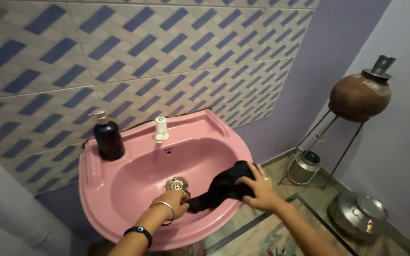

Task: The person washes a black cloth in a pink sink. They apply liquid soap from a pump bottle, rub the cloth, rinse it under running water, and wring it out repeatedly.

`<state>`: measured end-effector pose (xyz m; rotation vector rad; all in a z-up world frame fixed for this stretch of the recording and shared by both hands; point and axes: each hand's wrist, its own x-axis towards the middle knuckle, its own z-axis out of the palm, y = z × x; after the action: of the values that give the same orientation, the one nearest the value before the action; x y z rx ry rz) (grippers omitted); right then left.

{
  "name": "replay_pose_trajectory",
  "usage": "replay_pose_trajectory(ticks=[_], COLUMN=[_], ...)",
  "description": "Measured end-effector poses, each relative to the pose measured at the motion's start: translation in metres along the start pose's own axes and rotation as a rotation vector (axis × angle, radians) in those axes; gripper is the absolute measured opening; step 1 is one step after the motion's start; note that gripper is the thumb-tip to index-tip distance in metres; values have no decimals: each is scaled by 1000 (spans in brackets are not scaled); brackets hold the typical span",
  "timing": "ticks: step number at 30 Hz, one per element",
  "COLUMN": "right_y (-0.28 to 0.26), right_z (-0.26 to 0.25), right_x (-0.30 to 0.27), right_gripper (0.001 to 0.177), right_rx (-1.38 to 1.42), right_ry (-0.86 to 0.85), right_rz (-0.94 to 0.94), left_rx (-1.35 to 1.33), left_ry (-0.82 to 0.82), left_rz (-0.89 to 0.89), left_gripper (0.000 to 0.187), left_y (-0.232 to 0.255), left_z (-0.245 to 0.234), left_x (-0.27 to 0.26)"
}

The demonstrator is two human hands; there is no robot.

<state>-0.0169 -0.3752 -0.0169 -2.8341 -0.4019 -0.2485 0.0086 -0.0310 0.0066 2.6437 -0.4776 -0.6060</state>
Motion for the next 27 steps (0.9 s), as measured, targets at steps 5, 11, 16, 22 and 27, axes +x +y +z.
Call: replay_pose_trajectory(ticks=[5,11,16,22,27], right_y=[-60,-101,-84,-29,8], right_z=[38,40,37,38,44], right_x=[-8,14,52,106,156], right_gripper=[91,112,114,110,118], right_rx=[174,224,154,-11,-94], right_ry=[273,236,215,173,195], right_rz=[462,797,847,781,669], left_rx=[-83,-22,-81,-98,8], left_ry=[65,155,65,108,210], left_rz=[-24,51,8,-28,-10], left_gripper=[42,46,49,44,37], left_y=[24,35,27,15,4], left_z=[4,-3,-17,-37,-69], left_x=[20,50,108,195,250])
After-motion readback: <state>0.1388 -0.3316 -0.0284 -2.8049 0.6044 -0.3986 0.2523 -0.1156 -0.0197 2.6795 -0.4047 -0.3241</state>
